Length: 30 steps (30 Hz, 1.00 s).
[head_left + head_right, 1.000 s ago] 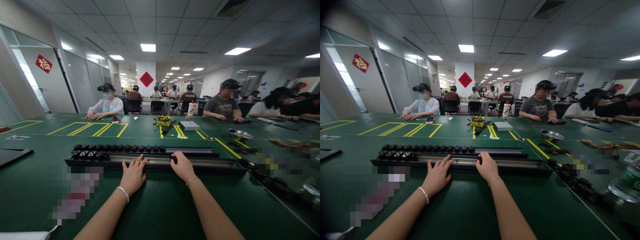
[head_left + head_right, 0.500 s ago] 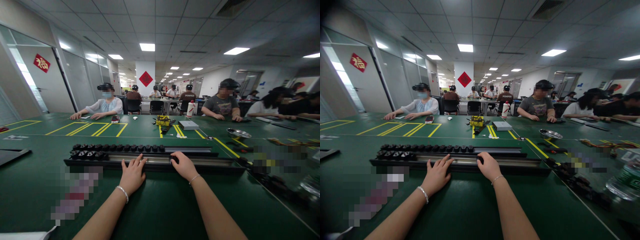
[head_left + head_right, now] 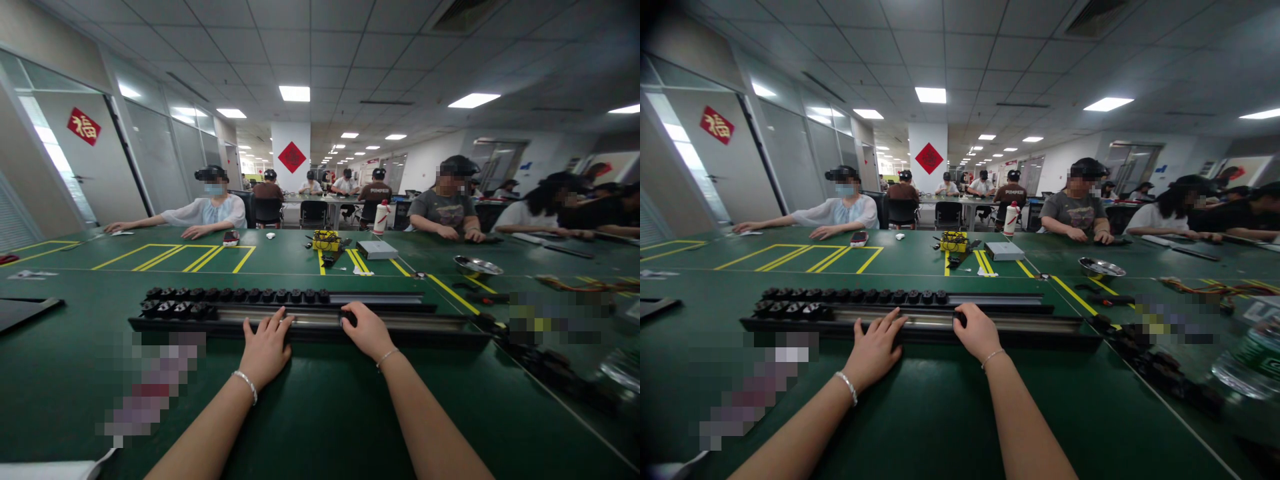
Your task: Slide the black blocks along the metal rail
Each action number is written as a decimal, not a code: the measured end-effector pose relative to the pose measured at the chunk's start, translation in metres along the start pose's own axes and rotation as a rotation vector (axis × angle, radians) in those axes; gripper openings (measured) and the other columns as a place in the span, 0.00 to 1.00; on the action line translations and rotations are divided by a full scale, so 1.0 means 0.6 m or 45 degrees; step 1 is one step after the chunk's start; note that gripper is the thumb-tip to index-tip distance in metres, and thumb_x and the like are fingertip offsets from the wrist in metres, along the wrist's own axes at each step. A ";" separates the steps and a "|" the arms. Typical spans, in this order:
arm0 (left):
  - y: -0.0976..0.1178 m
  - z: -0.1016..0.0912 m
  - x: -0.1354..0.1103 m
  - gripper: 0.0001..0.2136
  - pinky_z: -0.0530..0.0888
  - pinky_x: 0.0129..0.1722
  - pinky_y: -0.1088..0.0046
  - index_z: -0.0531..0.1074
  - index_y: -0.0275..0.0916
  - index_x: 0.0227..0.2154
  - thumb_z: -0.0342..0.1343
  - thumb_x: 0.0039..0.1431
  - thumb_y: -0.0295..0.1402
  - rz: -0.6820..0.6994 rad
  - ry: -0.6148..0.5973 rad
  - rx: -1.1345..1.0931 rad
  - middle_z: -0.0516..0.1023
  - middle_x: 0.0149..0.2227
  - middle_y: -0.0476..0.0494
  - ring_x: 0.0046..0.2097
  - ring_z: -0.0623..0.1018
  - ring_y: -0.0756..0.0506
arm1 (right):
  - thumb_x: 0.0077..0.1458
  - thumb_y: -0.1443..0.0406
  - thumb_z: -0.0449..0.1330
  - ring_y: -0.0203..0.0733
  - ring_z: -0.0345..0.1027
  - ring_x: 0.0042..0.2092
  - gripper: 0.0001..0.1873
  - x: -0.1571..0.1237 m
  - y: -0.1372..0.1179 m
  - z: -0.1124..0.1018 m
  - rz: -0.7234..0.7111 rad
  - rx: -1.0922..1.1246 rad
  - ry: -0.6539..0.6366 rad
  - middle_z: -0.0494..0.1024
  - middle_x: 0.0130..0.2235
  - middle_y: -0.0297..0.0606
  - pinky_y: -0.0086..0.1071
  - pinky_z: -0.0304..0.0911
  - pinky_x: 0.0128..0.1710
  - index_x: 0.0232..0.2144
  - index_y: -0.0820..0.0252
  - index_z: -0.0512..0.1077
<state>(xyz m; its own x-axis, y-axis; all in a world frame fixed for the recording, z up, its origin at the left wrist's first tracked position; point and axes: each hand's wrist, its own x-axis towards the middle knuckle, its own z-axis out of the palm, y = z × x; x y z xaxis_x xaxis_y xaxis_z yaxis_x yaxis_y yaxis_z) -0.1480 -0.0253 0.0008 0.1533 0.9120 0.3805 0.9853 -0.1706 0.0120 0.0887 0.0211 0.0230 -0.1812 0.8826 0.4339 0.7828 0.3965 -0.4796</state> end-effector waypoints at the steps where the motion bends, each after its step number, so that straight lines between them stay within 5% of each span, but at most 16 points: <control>1: 0.000 0.000 0.000 0.25 0.45 0.54 0.36 0.57 0.51 0.54 0.47 0.51 0.33 -0.001 -0.003 0.000 0.56 0.61 0.47 0.56 0.62 0.39 | 0.50 0.65 0.53 0.40 0.67 0.43 0.11 0.000 0.000 0.000 0.000 -0.002 0.004 0.73 0.42 0.35 0.32 0.60 0.43 0.38 0.55 0.69; 30: 0.001 -0.002 0.001 0.25 0.44 0.55 0.37 0.59 0.50 0.54 0.47 0.50 0.33 -0.016 -0.030 0.013 0.56 0.62 0.46 0.56 0.62 0.38 | 0.49 0.65 0.52 0.38 0.66 0.40 0.10 -0.004 -0.003 0.002 0.022 -0.102 0.054 0.72 0.40 0.33 0.30 0.58 0.37 0.36 0.54 0.67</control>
<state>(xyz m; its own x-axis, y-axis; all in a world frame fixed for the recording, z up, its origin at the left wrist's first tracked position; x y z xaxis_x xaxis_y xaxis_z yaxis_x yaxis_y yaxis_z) -0.1472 -0.0253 0.0022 0.1428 0.9226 0.3584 0.9878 -0.1556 0.0070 0.0869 0.0185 0.0215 -0.1430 0.8769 0.4590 0.8309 0.3583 -0.4258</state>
